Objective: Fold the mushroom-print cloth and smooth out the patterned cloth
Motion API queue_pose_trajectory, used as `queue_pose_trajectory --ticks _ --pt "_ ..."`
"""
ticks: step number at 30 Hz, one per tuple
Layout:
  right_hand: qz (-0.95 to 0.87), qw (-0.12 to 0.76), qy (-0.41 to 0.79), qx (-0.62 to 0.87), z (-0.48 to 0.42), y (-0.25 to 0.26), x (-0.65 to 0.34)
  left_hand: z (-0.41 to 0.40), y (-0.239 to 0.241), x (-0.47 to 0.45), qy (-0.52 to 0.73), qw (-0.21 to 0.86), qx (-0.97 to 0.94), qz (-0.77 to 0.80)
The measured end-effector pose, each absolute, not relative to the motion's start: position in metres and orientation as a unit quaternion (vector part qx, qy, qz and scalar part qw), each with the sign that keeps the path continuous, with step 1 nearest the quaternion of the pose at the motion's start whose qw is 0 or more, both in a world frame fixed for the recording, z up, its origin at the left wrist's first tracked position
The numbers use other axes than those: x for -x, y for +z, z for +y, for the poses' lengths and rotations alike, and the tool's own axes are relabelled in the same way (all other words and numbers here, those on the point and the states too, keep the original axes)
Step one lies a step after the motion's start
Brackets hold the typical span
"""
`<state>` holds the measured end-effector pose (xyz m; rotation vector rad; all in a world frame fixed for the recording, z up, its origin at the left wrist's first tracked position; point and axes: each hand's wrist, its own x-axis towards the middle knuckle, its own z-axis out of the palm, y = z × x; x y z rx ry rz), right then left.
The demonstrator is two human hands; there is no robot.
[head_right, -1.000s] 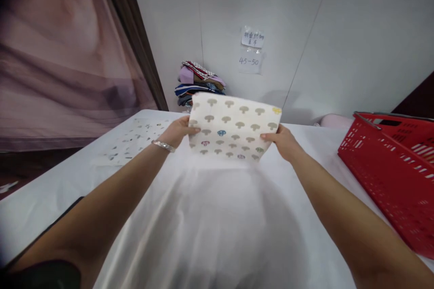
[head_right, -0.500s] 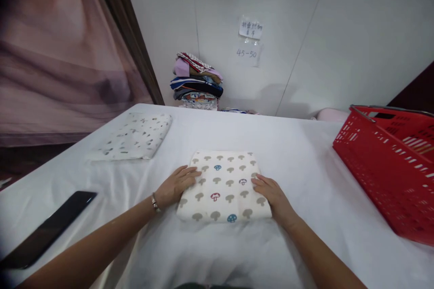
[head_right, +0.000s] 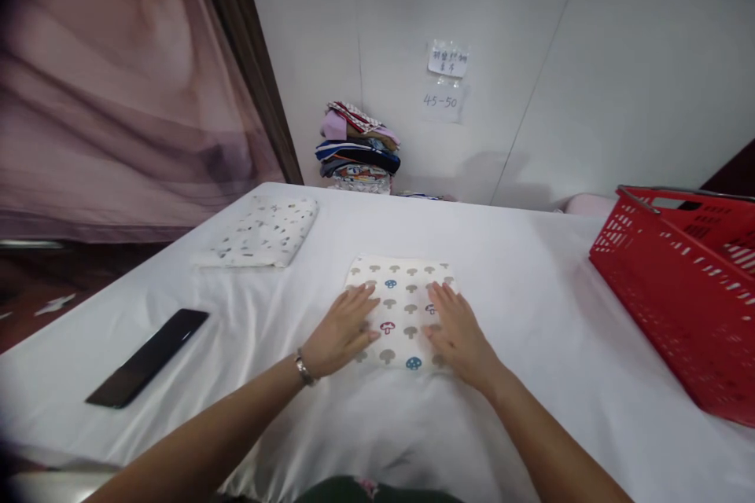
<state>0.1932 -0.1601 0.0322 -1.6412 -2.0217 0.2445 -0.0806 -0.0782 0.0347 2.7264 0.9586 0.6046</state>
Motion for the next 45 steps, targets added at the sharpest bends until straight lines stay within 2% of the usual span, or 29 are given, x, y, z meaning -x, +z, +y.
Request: queue_pose_trajectory --ticks 3,6,11,14,18,22,26,29,35,42,45 --pt "-0.786 0.152 0.069 0.595 -0.168 0.015 -0.18 -0.095 0.023 0.077 0.151 0.068 -0.934 0.317" --pt "-0.789 0.124 0.05 0.599 -0.178 -0.001 -0.181 -0.098 0.017 0.083 0.142 0.092 -0.936 0.308" --pt "-0.771 0.158 0.11 0.607 -0.178 0.008 -0.186 -0.072 0.024 0.086 0.237 0.187 -0.872 0.385" --pt "-0.722 0.245 0.117 0.636 -0.153 0.018 -0.192 -0.037 0.026 0.08 0.294 0.208 -0.789 0.498" --pt "-0.641 0.345 0.073 0.681 -0.1 0.021 -0.207 0.012 0.026 0.064 0.251 0.187 -0.758 0.572" --pt "-0.648 0.302 0.073 0.695 -0.058 0.02 -0.214 0.04 0.027 0.041 0.222 0.124 -0.817 0.518" --pt "-0.699 0.235 0.065 0.673 -0.035 0.021 -0.207 0.049 0.028 0.024 0.203 0.117 -0.85 0.471" --pt "-0.712 0.218 0.068 0.664 -0.025 0.021 -0.204 0.051 0.027 0.021 0.194 0.092 -0.873 0.438" --pt "-0.731 0.17 -0.001 0.661 -0.022 0.02 -0.205 0.05 0.027 0.02 0.174 0.039 -0.906 0.384" --pt "-0.687 0.263 0.044 0.676 -0.017 0.017 -0.208 0.052 0.025 0.023 0.201 0.042 -0.908 0.365" --pt "-0.655 0.274 0.089 0.699 -0.012 0.014 -0.21 0.054 0.023 0.023 0.21 0.069 -0.902 0.371"
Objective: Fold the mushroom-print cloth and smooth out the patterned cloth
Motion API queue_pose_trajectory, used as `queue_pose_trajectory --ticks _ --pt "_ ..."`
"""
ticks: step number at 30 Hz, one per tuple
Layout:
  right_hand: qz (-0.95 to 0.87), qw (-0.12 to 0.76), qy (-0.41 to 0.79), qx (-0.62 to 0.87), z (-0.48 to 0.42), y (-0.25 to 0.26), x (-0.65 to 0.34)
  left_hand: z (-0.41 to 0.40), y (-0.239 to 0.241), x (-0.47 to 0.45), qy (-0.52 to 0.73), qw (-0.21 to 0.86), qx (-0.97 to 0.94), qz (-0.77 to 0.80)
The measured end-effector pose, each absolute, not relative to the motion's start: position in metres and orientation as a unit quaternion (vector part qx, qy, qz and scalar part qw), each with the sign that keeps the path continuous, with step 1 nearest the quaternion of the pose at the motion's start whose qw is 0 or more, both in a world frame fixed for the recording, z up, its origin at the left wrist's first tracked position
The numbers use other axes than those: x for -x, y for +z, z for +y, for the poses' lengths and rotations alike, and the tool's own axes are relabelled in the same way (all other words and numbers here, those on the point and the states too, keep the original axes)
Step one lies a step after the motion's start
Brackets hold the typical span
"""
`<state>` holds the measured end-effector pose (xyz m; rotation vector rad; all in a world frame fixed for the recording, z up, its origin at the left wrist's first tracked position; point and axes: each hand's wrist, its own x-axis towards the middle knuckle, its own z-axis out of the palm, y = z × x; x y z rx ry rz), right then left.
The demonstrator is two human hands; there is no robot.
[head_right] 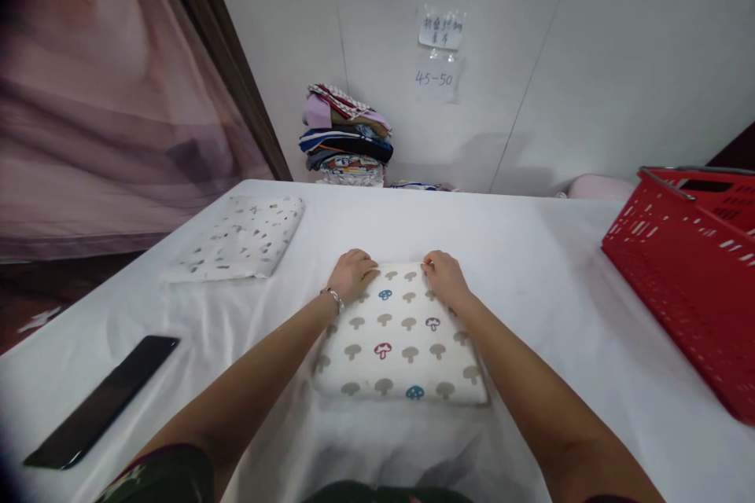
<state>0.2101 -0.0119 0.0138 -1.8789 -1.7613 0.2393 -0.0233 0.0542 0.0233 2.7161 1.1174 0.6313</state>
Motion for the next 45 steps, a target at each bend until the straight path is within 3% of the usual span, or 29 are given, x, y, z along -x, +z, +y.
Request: queue_pose_trajectory --ticks 8,16,28,34,37,41,45 --pt "-0.646 0.205 0.118 0.725 -0.007 0.014 -0.208 0.064 0.026 0.015 0.189 0.208 -0.818 0.501" --pt "-0.647 0.196 0.109 0.729 0.0 0.017 -0.206 0.064 0.025 0.009 0.159 0.182 -0.805 0.541" --pt "-0.616 0.183 0.156 0.75 0.004 0.008 -0.22 0.072 0.017 0.013 0.175 0.286 -0.721 0.606" --pt "-0.613 0.206 0.146 0.748 -0.008 0.012 -0.228 0.072 0.021 0.02 0.173 0.274 -0.738 0.592" --pt "-0.64 0.21 0.072 0.735 -0.028 0.018 -0.219 0.055 0.028 0.023 0.193 0.197 -0.779 0.563" --pt "-0.737 0.163 0.034 0.655 -0.05 0.023 -0.185 0.021 0.031 0.011 0.148 0.086 -0.87 0.462" --pt "-0.777 0.096 0.079 0.617 -0.05 0.019 -0.164 0.007 0.022 0.0 0.073 0.093 -0.886 0.449"
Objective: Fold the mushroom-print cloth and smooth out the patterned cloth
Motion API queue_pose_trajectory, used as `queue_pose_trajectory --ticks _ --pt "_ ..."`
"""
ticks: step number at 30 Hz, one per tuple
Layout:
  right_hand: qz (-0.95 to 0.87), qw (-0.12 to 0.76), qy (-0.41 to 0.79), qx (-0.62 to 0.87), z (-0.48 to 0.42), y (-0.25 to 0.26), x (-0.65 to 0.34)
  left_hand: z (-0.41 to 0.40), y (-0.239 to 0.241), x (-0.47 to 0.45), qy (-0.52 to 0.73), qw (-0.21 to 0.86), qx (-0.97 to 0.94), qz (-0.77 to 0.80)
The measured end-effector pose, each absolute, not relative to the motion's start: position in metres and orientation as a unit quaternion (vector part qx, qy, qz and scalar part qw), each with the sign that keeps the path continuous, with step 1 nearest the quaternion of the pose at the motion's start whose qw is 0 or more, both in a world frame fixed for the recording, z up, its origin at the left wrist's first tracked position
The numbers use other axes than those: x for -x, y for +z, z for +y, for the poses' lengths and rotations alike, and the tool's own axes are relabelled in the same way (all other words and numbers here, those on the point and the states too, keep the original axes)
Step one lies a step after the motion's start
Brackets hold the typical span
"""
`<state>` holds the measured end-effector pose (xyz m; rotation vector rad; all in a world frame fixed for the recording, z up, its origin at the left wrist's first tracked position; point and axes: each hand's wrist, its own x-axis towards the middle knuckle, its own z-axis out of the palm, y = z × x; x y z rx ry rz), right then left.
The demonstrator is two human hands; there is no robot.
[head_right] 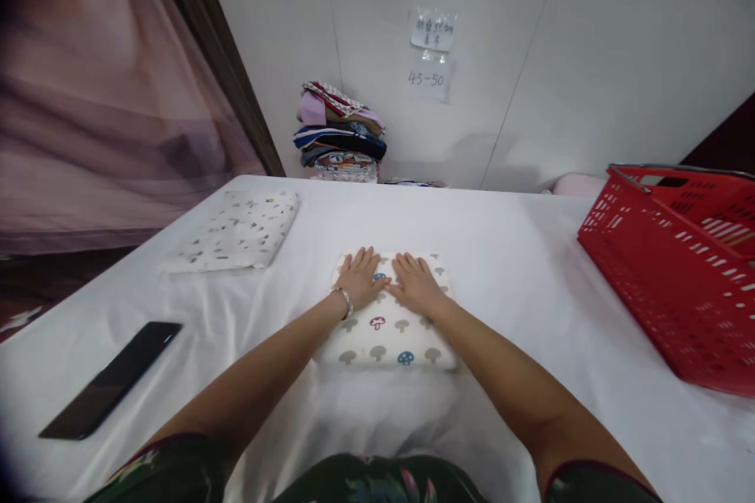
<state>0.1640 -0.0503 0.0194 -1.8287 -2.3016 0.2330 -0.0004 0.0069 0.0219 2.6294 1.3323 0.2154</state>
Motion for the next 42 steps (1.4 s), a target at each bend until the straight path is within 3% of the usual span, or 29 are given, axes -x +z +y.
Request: queue_pose_trajectory --ticks 12,18,22,28,33,38,42 --pt "-0.688 0.075 0.085 0.717 -0.036 0.01 -0.185 0.013 0.007 0.004 0.068 0.111 -0.875 0.466" --pt "-0.604 0.105 0.159 0.774 -0.032 0.004 -0.214 0.016 0.001 0.004 0.08 0.121 -0.874 0.464" --pt "-0.58 0.181 0.223 0.762 -0.042 0.006 -0.232 0.024 0.006 0.007 0.104 0.169 -0.863 0.465" --pt "-0.461 0.349 0.342 0.74 -0.113 0.011 -0.229 0.019 0.017 0.044 0.259 0.271 -0.714 0.591" --pt "-0.345 0.448 0.421 0.709 -0.17 0.016 -0.214 -0.002 0.02 0.069 0.22 0.355 -0.613 0.671" --pt "-0.299 0.413 0.461 0.726 -0.171 0.026 -0.213 -0.003 0.026 0.071 0.183 0.413 -0.582 0.676" --pt "-0.323 0.384 0.567 0.653 -0.153 0.029 -0.222 -0.004 0.032 0.07 0.183 0.47 -0.546 0.669"
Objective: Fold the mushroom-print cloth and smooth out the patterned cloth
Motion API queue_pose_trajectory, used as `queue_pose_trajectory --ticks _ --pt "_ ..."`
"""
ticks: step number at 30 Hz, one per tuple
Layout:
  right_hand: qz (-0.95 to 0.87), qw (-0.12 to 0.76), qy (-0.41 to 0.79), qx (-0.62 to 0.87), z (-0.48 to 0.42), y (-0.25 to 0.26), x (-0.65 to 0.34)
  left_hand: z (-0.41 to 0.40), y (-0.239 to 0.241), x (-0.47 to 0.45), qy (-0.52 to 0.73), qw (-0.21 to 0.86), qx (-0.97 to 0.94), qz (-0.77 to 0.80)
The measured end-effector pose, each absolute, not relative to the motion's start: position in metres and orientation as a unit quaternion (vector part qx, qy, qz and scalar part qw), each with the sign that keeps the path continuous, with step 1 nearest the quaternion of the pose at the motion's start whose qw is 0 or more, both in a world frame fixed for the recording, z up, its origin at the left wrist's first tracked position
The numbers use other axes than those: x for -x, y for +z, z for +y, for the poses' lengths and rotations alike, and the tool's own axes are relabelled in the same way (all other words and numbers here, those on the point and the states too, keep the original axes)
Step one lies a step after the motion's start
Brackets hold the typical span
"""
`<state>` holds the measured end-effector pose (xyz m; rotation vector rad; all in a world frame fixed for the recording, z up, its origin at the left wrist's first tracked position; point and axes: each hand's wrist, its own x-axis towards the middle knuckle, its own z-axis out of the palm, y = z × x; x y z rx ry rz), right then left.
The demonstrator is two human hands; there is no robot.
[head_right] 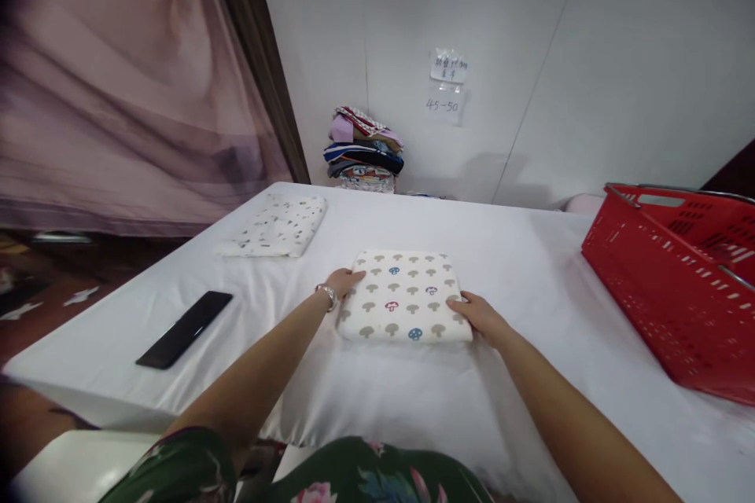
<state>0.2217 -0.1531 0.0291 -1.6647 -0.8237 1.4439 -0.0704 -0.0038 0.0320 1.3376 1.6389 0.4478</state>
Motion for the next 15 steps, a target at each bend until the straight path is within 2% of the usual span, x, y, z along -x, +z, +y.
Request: queue_pose_trajectory --ticks 2,4,7,9,10,12,15 --pt "-0.333 0.382 0.586 0.632 -0.141 0.033 -0.235 -0.014 0.034 0.067 0.201 0.497 -0.523 0.663" --pt "-0.347 0.379 0.542 0.664 -0.126 0.04 -0.256 -0.036 0.034 0.059 0.215 0.53 -0.501 0.65" --pt "-0.418 0.367 0.394 0.731 -0.096 0.057 -0.3 -0.085 0.031 0.041 0.212 0.629 -0.467 0.585" --pt "-0.464 0.358 0.26 0.768 -0.078 0.066 -0.325 -0.119 0.028 0.029 0.196 0.764 -0.392 0.474" --pt "-0.492 0.348 0.202 0.772 -0.071 0.069 -0.333 -0.132 0.026 0.025 0.187 0.791 -0.368 0.451" --pt "-0.531 0.338 0.137 0.765 -0.066 0.07 -0.334 -0.146 0.022 0.021 0.186 0.804 -0.351 0.442" --pt "-0.569 0.331 0.14 0.74 -0.08 0.062 -0.302 -0.14 0.019 0.025 0.23 0.75 -0.376 0.494"
